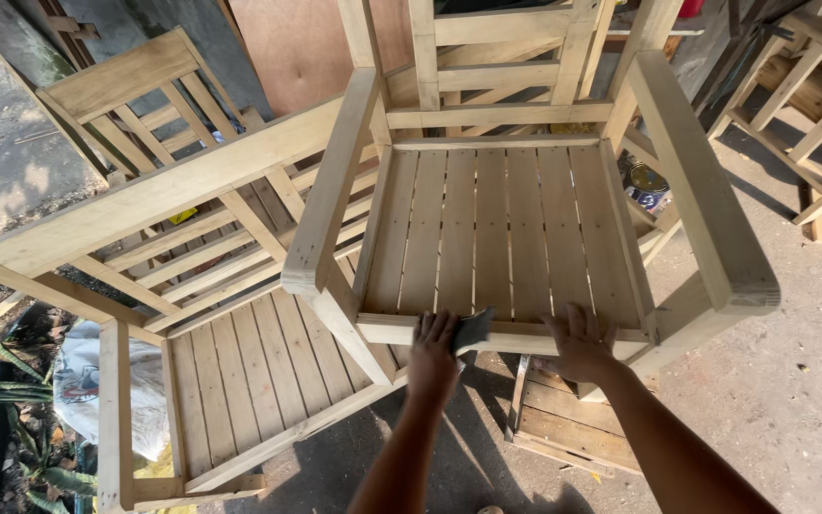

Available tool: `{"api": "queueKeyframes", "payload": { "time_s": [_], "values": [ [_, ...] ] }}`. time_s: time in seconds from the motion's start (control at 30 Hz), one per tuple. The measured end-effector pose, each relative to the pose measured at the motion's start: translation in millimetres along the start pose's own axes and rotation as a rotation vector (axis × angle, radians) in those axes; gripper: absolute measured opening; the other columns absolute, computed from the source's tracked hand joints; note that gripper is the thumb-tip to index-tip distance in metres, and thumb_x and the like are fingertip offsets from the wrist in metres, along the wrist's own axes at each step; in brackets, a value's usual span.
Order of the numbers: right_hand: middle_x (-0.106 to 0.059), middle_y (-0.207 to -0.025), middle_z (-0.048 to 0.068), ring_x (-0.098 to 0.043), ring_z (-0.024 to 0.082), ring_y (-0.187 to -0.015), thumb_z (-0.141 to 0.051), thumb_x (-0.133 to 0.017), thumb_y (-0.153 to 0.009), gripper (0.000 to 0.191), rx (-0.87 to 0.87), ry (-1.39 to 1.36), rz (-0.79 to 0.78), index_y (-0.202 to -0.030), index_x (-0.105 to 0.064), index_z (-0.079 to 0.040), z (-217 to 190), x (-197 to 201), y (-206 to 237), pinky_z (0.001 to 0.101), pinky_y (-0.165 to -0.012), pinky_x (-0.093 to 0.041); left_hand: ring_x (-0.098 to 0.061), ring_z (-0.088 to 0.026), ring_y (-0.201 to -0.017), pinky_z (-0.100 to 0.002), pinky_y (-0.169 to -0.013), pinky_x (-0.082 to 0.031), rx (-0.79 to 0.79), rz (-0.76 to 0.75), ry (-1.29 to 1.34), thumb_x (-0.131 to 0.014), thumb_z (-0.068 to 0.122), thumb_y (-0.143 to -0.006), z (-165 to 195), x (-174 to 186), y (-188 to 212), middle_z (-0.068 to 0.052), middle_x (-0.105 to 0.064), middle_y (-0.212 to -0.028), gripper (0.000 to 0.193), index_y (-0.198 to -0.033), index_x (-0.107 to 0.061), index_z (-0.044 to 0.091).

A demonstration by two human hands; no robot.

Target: The person sands a wooden chair with a sanding block, first rubbing the slatted seat, then the front rail and armrests, and finally the legs and side rails, repositioning the chair to reach different surfaces.

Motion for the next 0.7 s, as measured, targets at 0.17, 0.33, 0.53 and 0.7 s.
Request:
{"api": "queueKeyframes", "payload": {
  "time_s": [0.17, 0.33, 0.53, 0.7],
  "values": [
    [0.012, -0.172, 0.011, 0.018, 0.035, -0.159, -0.074, -0.063, -0.087, 0.096, 0.052, -0.005, 0.029, -0.161, -0.011, -0.041, 2.1, 1.6, 4.2, 0.0697, -0.119, 0.005, -0.054, -0.038, -0.134, -0.047, -0.111, -0.045, 0.160, -0.076, 0.057, -0.054, -0.002, -0.088, -80.3, 41.2, -6.3, -0.011, -0.066, -0.136, 0.043, -0.125, -0.071, 0.011],
    [0.003, -0.170, 0.002, 0.008, 0.025, -0.159, -0.070, -0.057, -0.090, 0.095, 0.158, 0.049, 0.156, -0.162, -0.005, -0.036, 9.8, 1.1, 16.2, 0.0664, -0.122, 0.001, -0.053, -0.043, -0.136, -0.053, -0.113, -0.045, 0.249, 0.142, -0.133, -0.055, 0.001, -0.089, -58.9, 20.5, -8.7, -0.014, -0.062, -0.138, 0.043, -0.129, -0.067, 0.009],
    [-0.037, -0.159, 0.005, -0.024, 0.026, -0.153, -0.050, -0.063, -0.091, 0.065, 0.424, -0.154, 0.600, -0.147, -0.044, -0.023, 24.5, 6.1, 35.6, 0.0539, -0.124, -0.015, -0.043, -0.042, -0.143, -0.050, -0.115, -0.039, 0.126, -0.009, 0.139, -0.056, -0.004, -0.093, 90.0, -52.8, -7.3, -0.011, -0.056, -0.150, 0.049, -0.138, -0.064, 0.015],
    [-0.064, -0.144, 0.006, -0.062, 0.024, -0.129, -0.029, -0.060, -0.099, 0.034, 0.196, -0.675, 0.668, -0.130, -0.066, -0.017, 72.0, 4.7, 44.5, 0.0441, -0.109, -0.051, -0.051, -0.035, -0.136, -0.043, -0.112, -0.044, -0.166, -0.229, 0.179, -0.048, -0.013, -0.073, 80.1, -42.5, -14.2, -0.006, -0.064, -0.141, 0.068, -0.128, -0.070, 0.019]
  ]
}}
Point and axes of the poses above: each hand's wrist, its own y-axis away from the middle knuckle, its own x-axis out of the back of the hand, z = x × y, the point moved 5 cm from there along -y, towards the middle knuckle
